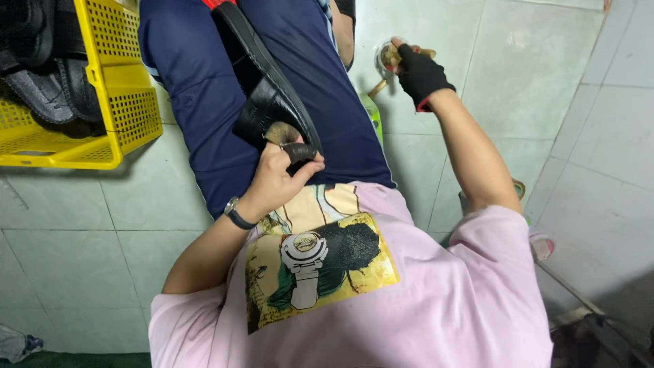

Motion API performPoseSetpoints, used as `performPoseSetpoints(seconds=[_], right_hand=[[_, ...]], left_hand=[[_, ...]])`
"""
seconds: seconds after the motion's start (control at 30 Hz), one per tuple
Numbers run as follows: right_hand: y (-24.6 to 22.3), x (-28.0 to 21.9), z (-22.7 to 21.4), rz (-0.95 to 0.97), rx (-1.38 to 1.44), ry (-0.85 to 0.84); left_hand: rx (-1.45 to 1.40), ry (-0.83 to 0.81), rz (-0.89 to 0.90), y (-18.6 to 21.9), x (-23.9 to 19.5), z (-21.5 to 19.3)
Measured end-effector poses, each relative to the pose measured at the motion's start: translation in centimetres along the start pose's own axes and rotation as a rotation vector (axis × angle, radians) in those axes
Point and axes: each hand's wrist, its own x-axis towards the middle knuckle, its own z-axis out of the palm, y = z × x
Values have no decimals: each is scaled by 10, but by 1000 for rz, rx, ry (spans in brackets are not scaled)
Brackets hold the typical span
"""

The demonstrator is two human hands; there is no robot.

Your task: The person sits on the floor and sews a black shoe held between their legs using a needle and thread. They repeatedly push the needle through the shoe material and pull the thread to stitch the sole.

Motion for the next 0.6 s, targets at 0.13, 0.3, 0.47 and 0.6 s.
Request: performPoseSetpoints(seconds=[0.13, 0.3, 0.47, 0.6], right_hand=[[32, 73, 44, 377, -467, -322], [115, 134, 108, 377, -606, -436], [70, 172, 132, 274, -683, -560], [50, 160, 136, 209, -687, -561]], left_hand=[[-77, -53, -19, -6, 6, -5], [-168, 77, 29, -31, -3, 4], [-245, 49, 80, -34, -6, 1], [-296, 60, 59, -33, -2, 0]])
